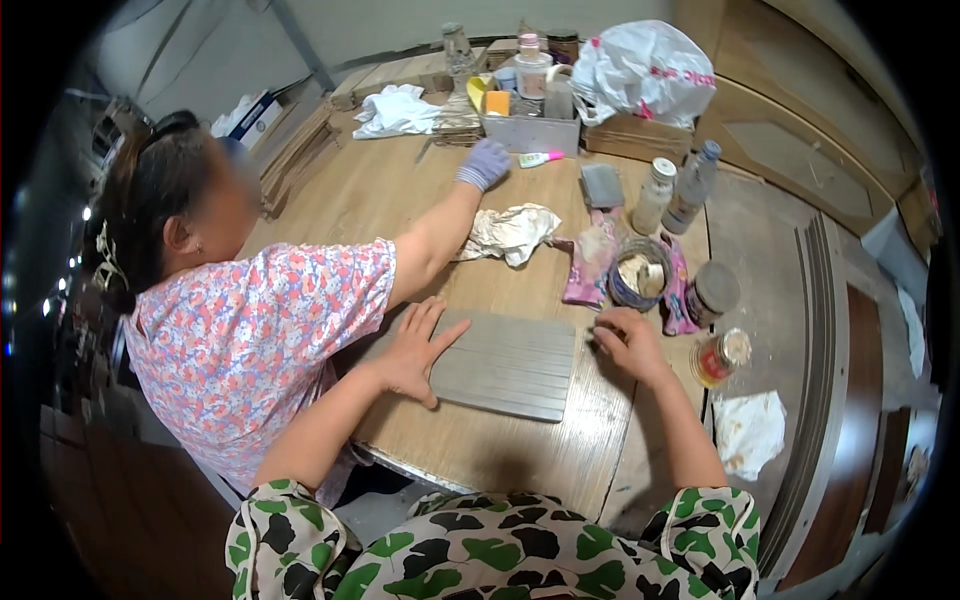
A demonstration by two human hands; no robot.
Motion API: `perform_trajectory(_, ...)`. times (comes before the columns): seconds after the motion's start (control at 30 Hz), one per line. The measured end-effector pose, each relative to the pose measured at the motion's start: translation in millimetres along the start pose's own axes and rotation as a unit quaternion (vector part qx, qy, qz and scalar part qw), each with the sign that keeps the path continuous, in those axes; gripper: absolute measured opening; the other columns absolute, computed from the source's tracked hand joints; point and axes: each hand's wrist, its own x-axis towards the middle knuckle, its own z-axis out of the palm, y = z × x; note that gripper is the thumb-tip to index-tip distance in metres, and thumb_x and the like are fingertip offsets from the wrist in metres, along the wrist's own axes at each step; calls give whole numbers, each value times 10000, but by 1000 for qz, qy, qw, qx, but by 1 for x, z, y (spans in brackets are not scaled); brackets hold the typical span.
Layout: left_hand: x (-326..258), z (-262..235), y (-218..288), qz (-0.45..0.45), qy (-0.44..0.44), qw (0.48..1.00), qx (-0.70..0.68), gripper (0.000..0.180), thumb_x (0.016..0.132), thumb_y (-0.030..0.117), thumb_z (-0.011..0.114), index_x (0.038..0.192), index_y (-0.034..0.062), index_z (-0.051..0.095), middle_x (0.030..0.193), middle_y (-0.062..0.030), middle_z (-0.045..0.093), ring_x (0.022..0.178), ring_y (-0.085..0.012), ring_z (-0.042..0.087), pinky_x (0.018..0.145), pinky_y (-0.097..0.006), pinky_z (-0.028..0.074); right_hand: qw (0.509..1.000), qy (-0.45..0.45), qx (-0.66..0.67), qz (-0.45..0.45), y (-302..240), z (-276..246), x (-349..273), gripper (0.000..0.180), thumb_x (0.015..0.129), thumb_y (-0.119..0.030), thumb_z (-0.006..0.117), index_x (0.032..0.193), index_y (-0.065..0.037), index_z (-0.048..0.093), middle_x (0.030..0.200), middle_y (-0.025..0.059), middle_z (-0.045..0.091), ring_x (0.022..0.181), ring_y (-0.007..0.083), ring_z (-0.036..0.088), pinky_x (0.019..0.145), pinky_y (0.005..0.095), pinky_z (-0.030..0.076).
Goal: The person stacks wooden panels on a workbench and aligns several long wooden slats by hand, while another person uses a metal guide.
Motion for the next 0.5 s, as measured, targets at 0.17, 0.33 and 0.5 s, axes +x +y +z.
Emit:
perform_trajectory(0.17,-3,8,-6,13,15,999,-48,1296,380,337,849,1498,168,215,1493,-288,112,1407,-462,32,1145,-530,47,997,0,48,62,-12,-7,43,162,869,-107,627,978,10,656,915,136,656,821,229,635,745,289,486)
perform_trajectory(0.33,-10,2,0,-22,-1,997,-71,1241,424,324,828,1494,167,220,1494,-303,96,1413,-455,19,1150,-530,30,997,-19,80,2,-24,32,42,338,964,-207,516,1218,14,546,1152,181,601,1083,278,566,943,334,416)
perform_trajectory(0.5,-6,2,0,-5,-11,998,-61,1215,460,321,810,1500,156,204,1492,-311,96,1415,-454,14,1148,-540,17,983,-77,142,90,-1,72,24,567,1017,-349,359,1402,67,349,1457,207,363,1382,301,304,1137,347,202)
